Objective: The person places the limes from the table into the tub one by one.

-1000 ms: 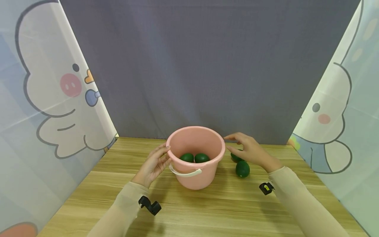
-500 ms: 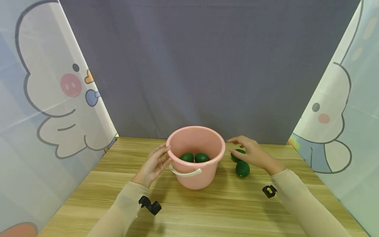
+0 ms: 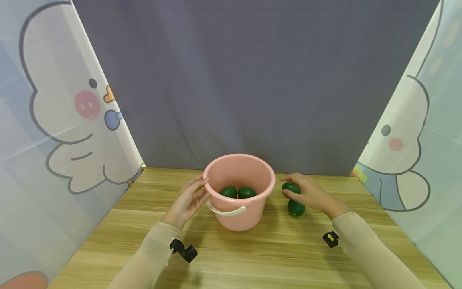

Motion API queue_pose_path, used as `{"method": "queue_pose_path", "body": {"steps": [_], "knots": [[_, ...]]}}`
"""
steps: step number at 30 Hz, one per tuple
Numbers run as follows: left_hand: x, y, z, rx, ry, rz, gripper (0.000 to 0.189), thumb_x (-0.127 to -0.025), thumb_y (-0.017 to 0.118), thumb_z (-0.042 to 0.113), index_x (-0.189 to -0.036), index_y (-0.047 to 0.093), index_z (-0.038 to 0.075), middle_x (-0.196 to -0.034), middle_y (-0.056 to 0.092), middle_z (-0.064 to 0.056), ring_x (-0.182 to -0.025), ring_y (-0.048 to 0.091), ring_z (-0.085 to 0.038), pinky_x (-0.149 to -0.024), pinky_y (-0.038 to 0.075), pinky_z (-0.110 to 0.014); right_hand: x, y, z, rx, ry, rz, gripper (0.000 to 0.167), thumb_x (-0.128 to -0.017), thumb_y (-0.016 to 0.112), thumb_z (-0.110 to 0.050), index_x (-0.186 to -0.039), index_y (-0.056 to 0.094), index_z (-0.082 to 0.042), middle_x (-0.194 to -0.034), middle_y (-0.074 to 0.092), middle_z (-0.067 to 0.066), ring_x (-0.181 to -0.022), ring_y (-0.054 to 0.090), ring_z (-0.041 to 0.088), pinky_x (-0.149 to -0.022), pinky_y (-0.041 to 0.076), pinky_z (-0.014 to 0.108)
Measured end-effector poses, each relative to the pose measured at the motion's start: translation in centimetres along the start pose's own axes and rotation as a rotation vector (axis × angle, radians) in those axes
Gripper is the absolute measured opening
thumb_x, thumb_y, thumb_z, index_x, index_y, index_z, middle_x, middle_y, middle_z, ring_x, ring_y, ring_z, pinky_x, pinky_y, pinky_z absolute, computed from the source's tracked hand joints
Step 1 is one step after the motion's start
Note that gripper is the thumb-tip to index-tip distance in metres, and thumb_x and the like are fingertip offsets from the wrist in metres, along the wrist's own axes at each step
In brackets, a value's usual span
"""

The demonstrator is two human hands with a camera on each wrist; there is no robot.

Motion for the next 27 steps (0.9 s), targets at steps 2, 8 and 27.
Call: {"method": "queue_pose_path", "body": {"steps": [2, 8, 27], "knots": [[0.0, 0.0, 0.0, 0.0, 0.0, 0.001, 0.037, -0.101, 0.058, 0.009, -0.136, 0.047, 0.004, -0.11, 0.054, -0.009, -0.079, 0.059, -0.009, -0.065, 0.058, -0.013, 0.1, 0.2, 0.2, 0.002, 0.002, -0.006, 0.039, -0.095, 0.072, -0.018, -0.13, 0.061, -0.004, -0.128, 0.062, 0.011, -0.113, 0.061, 0.034, -0.092, 0.056, 0.055], [0.2, 0.0, 0.1, 0.003, 0.001, -0.001, 0.034, -0.102, 0.057, 0.009, -0.134, 0.049, 0.003, -0.111, 0.054, -0.008, -0.081, 0.059, -0.009, -0.066, 0.058, -0.013, 0.4, 0.8, 0.6, 0.013, -0.015, -0.012, 0.036, -0.096, 0.071, -0.015, -0.128, 0.062, -0.002, -0.126, 0.064, 0.013, -0.111, 0.061, 0.037, -0.088, 0.058, 0.055], [0.2, 0.0, -0.1, 0.022, 0.011, 0.001, 0.027, -0.1, 0.059, 0.007, -0.127, 0.053, 0.005, -0.111, 0.054, -0.01, -0.08, 0.06, -0.01, -0.065, 0.059, -0.014, 1.6, 2.1, 1.7, 0.084, -0.036, -0.007, 0.035, -0.092, 0.074, -0.012, -0.123, 0.064, 0.0, -0.117, 0.065, 0.011, -0.104, 0.063, 0.036, -0.086, 0.058, 0.053]]}}
Point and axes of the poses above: each hand's wrist, its own x-axis away from the middle knuckle, its own y-axis out of the palm, z = x × y, the point moved 2 cm from there along -x, towards the middle knuckle
